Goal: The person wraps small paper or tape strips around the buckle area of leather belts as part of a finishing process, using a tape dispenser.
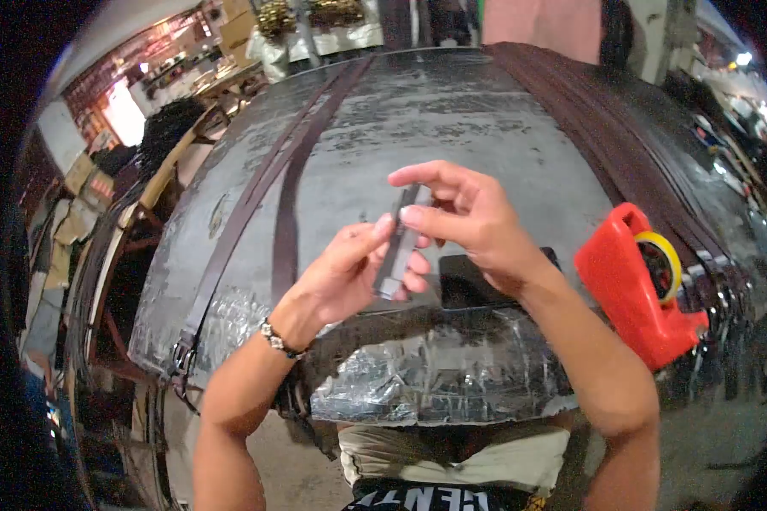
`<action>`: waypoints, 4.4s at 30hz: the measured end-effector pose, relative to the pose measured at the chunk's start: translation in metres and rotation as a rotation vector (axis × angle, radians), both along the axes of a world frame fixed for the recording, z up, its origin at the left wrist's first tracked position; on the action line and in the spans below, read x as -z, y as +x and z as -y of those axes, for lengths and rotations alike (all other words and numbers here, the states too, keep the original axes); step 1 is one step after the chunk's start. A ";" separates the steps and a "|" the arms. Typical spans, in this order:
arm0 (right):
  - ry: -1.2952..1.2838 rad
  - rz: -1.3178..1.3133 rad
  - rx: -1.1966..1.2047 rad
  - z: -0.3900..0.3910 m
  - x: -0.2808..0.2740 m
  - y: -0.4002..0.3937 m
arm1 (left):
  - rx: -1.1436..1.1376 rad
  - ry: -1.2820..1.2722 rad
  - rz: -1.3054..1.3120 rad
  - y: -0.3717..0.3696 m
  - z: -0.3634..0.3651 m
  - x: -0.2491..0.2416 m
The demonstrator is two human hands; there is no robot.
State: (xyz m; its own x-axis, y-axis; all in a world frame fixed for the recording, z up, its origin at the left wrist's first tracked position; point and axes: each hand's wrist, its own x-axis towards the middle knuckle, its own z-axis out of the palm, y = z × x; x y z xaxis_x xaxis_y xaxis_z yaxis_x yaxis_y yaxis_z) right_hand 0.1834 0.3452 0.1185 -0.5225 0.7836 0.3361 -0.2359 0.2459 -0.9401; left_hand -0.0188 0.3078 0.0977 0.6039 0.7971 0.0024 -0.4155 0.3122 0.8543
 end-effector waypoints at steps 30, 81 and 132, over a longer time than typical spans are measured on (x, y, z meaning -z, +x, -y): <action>0.468 0.252 0.190 0.015 0.001 -0.016 | -0.263 -0.026 0.097 0.001 -0.010 0.010; 1.249 0.513 0.748 0.024 0.028 -0.017 | -0.615 -0.087 -0.056 0.012 -0.005 0.001; 1.319 1.113 0.746 0.153 0.053 0.131 | -0.434 0.341 -0.382 0.004 -0.009 0.015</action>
State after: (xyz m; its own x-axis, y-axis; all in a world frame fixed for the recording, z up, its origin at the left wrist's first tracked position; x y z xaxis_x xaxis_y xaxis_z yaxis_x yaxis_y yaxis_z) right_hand 0.3139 0.1924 0.0654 -0.6161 0.4786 0.6256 0.7516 0.5947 0.2852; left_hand -0.0146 0.3171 0.0829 0.2371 0.9604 0.1465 -0.0909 -0.1282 0.9876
